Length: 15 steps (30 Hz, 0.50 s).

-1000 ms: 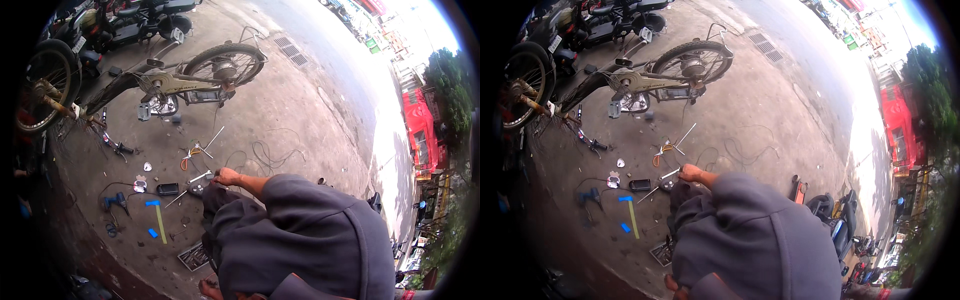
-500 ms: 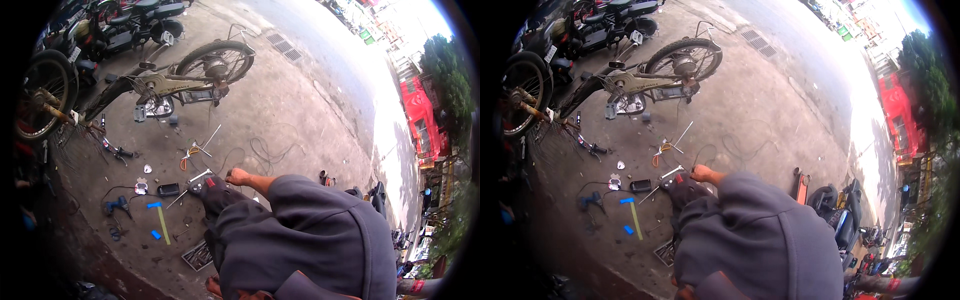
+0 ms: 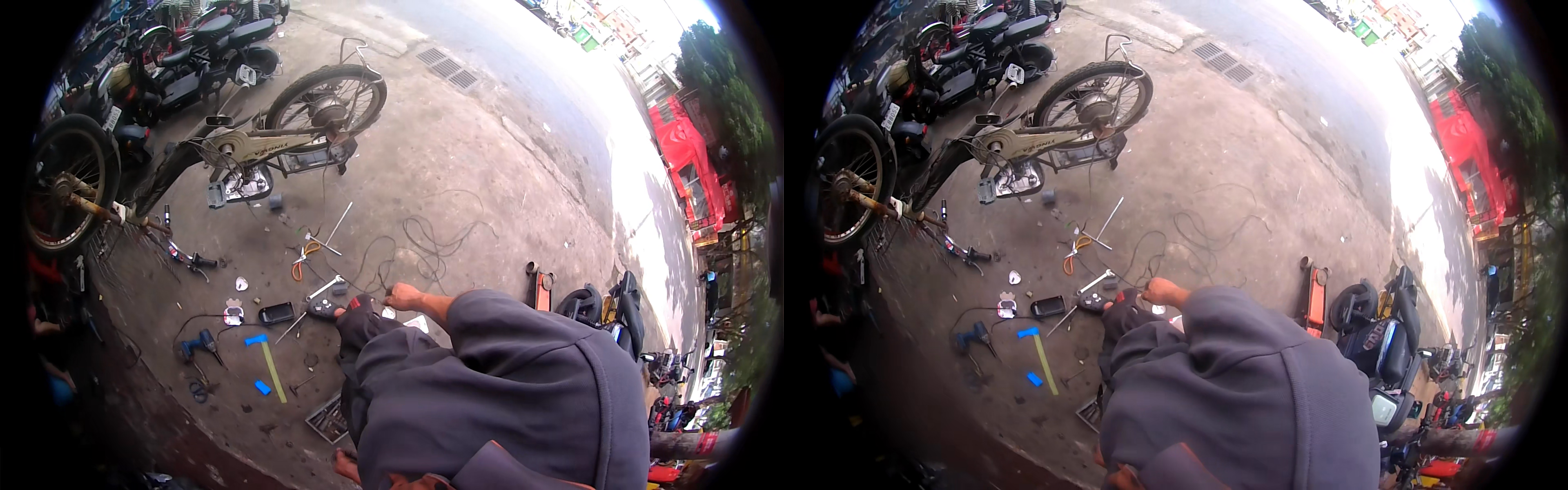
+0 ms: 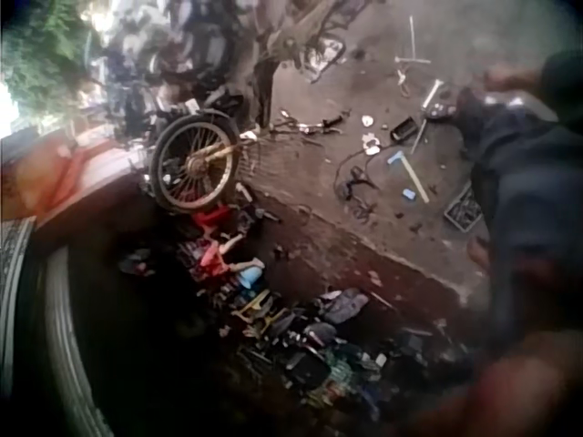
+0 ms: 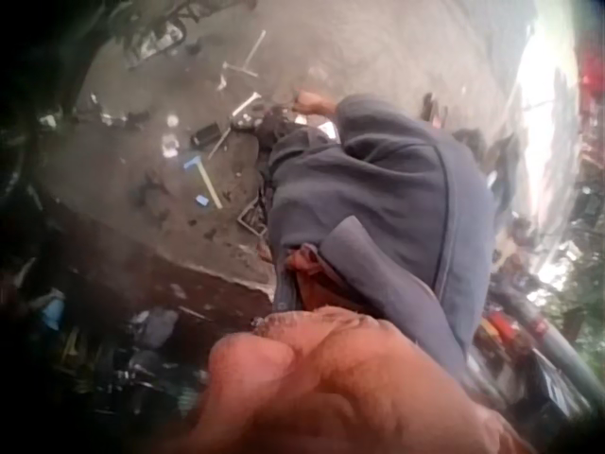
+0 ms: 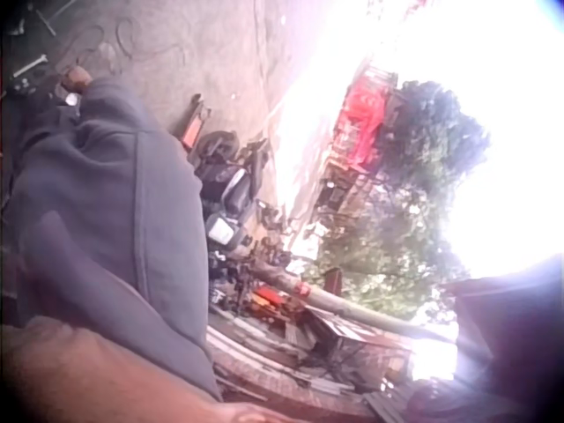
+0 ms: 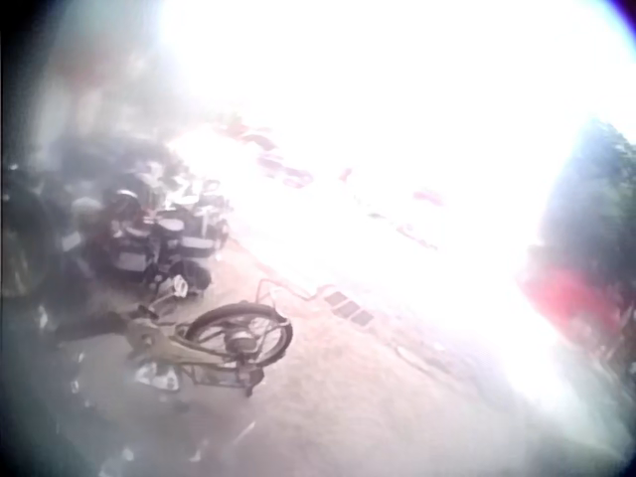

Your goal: The person removes nuts and a metal stand from the rear wheel of a bicycle frame using a wrench, attaches a socket to an electric impact wrench, and unscrews components from the wheel axle.

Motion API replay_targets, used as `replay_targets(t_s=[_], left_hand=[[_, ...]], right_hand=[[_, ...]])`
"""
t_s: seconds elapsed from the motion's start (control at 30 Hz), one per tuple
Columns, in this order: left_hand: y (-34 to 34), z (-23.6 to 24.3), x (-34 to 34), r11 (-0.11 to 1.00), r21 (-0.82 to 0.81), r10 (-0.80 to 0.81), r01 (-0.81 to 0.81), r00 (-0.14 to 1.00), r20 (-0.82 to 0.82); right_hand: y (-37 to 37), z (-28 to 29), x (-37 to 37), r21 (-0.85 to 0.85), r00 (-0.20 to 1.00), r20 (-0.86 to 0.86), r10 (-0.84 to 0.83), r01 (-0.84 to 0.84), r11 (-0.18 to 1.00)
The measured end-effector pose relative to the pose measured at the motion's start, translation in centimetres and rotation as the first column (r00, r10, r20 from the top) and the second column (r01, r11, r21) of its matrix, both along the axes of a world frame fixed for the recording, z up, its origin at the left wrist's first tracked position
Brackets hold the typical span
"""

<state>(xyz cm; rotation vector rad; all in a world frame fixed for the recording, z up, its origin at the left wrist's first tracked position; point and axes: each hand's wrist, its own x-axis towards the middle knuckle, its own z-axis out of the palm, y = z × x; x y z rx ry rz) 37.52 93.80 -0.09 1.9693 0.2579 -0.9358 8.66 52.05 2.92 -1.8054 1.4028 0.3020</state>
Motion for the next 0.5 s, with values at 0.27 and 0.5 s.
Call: replay_targets(t_s=[0.27, 0.5], left_hand=[[4.1, -2.9, -2.2, 0.995, -0.098, 0.048, -0.026, 0.973, 0.227], [0.4, 1.7, -4.9, 0.975, 0.123, 0.197, -0.185, 0.976, -0.097]], right_hand=[[0.2, 0.2, 2.7, 0.083, 0.999, -0.028, -0.044, 0.046, 0.996], [0.2, -1.3, -0.6, 0.147, 0.973, 0.072, -0.217, 0.205, 0.968]])
